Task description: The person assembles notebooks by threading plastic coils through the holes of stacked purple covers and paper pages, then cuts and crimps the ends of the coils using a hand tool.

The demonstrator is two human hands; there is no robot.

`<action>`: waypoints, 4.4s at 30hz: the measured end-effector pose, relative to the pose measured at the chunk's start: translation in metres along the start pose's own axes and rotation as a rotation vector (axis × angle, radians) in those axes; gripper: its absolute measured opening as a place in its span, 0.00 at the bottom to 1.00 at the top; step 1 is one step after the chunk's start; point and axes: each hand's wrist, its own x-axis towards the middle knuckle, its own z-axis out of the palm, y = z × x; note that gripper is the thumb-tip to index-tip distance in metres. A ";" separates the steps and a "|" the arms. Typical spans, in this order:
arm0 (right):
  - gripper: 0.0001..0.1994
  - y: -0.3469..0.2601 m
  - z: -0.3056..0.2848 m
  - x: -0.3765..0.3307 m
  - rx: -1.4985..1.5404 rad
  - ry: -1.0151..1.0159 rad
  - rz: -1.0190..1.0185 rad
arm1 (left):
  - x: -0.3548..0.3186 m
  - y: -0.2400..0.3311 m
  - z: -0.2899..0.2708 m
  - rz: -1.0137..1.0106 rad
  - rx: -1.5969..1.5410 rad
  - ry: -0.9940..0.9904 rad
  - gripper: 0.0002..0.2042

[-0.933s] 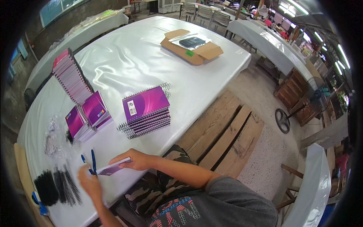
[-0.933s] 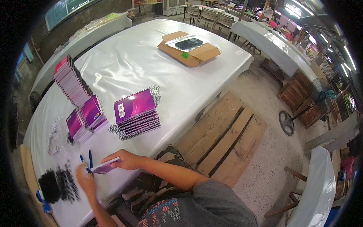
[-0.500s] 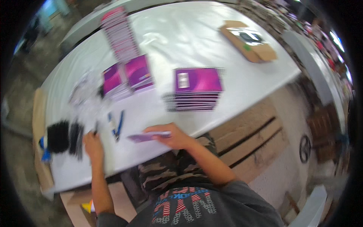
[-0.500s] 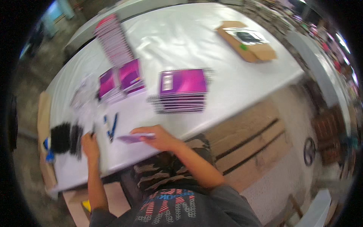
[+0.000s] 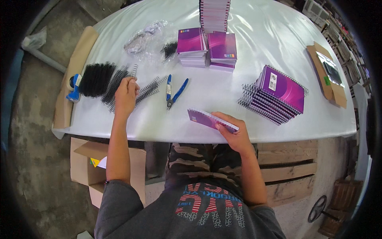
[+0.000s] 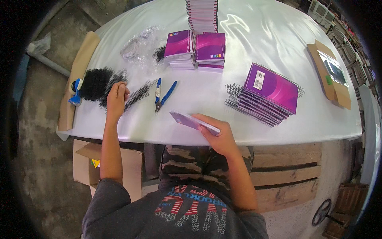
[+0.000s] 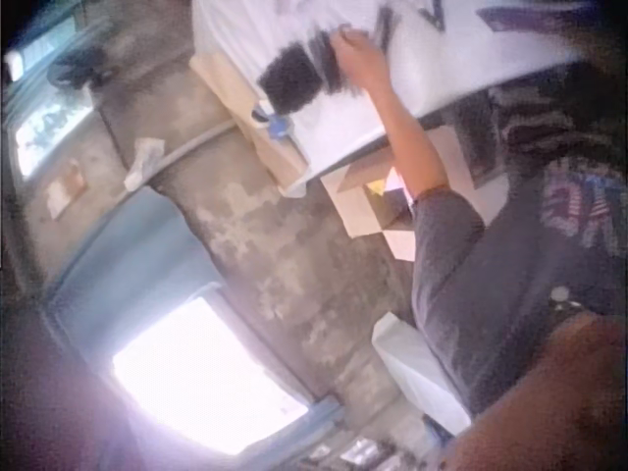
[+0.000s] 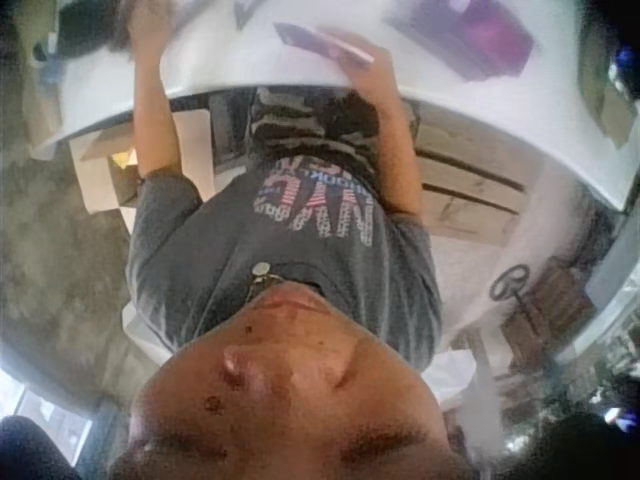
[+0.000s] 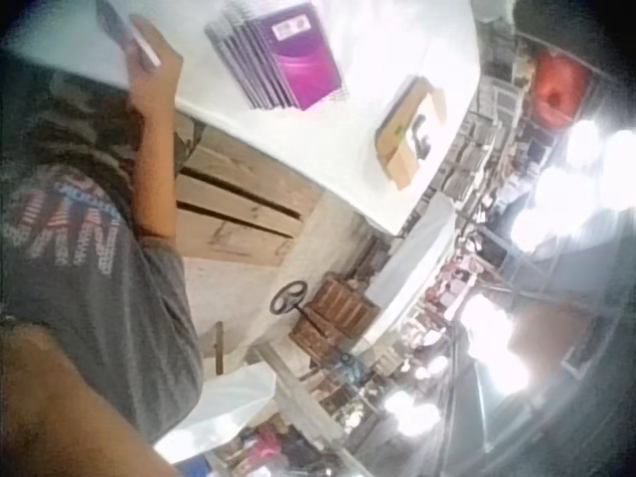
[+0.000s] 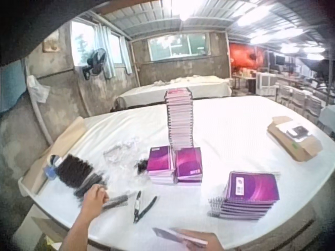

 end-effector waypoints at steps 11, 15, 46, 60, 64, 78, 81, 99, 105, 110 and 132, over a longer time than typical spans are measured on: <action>0.15 0.001 0.004 0.000 0.003 0.063 0.036 | -0.070 0.036 0.049 0.226 -0.060 -0.580 0.18; 0.15 0.002 0.004 -0.001 0.001 0.058 0.022 | -0.070 0.037 0.051 0.253 -0.039 -0.574 0.19; 0.19 0.010 0.000 -0.005 -0.090 -0.027 -0.165 | -0.043 0.129 0.043 0.767 0.654 -0.844 0.12; 0.18 0.005 0.005 -0.010 -0.070 0.037 -0.234 | -0.046 0.127 0.043 0.819 0.671 -0.763 0.15; 0.20 0.009 0.004 -0.010 -0.082 -0.021 -0.168 | -0.051 0.142 0.049 0.836 0.795 -0.768 0.16; 0.23 0.012 0.015 -0.016 -0.106 -0.017 -0.163 | -0.056 0.133 0.050 0.952 0.801 -0.757 0.15; 0.23 0.010 0.016 -0.017 -0.118 -0.001 -0.176 | -0.058 0.124 0.050 1.060 0.767 -0.636 0.15; 0.22 -0.015 0.034 -0.029 -0.178 0.311 -0.452 | -0.119 0.010 0.063 1.260 0.803 -0.210 0.43; 0.24 -0.014 0.046 -0.030 -0.268 0.126 -0.542 | -0.095 0.022 0.071 1.170 0.395 0.145 0.39; 0.29 -0.016 0.021 -0.030 -0.281 0.215 -0.504 | -0.122 -0.013 0.074 1.364 0.643 -0.355 0.61; 0.22 -0.016 0.053 -0.026 -0.390 0.200 -0.699 | -0.124 -0.083 0.086 0.943 0.273 -0.329 0.70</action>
